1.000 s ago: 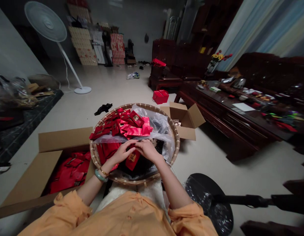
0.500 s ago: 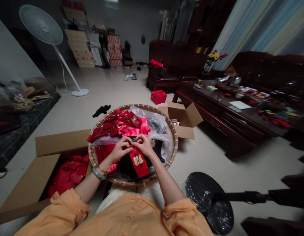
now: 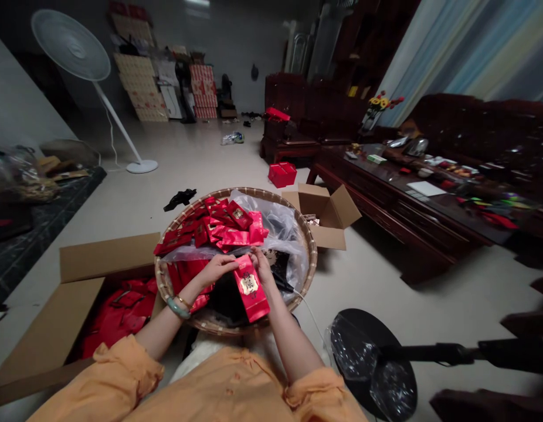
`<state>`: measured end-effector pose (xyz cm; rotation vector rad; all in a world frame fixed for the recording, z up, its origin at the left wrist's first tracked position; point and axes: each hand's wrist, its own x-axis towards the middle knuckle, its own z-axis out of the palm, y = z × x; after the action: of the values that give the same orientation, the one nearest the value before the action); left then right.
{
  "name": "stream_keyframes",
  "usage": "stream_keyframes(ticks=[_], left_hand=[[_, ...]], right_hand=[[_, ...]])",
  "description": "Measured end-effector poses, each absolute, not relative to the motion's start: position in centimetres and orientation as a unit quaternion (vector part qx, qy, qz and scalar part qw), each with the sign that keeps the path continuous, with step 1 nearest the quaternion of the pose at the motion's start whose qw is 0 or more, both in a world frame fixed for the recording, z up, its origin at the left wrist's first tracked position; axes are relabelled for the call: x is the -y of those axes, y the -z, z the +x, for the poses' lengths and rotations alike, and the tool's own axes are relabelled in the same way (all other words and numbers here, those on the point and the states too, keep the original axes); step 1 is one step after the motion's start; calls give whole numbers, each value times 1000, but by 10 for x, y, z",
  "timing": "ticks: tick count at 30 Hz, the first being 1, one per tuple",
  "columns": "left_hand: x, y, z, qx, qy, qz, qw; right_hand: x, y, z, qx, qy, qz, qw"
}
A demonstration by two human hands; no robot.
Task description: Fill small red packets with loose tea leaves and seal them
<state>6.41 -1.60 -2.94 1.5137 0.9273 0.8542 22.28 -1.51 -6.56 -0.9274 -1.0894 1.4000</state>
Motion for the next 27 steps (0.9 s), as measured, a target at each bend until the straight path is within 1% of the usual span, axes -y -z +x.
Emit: stream_keyframes(ticks=[4, 7, 12, 15, 18, 21, 24, 27], left_hand=[[13, 33, 64, -472, -486, 527, 513], [13, 37, 71, -511, -533, 498, 455], [23, 50, 91, -564, -501, 554, 352], [33, 53, 101, -591, -476, 579, 299], [41, 53, 107, -599, -455, 599, 275], [51, 50, 112, -594, -434, 621, 271], [60, 42, 117, -569, -414, 666, 249], [69, 33, 117, -537, -416, 694, 240]], right_hand=[[38, 74, 233, 337, -644, -372, 577], [55, 83, 226, 280, -667, -334, 604], [50, 76, 202, 141, -687, -187, 688], [34, 67, 200, 64, -670, -155, 723], [24, 66, 206, 49, -666, -159, 727], [20, 71, 213, 68, -651, -196, 730], [20, 76, 216, 90, -630, -227, 737], [20, 77, 217, 77, -632, -223, 738]])
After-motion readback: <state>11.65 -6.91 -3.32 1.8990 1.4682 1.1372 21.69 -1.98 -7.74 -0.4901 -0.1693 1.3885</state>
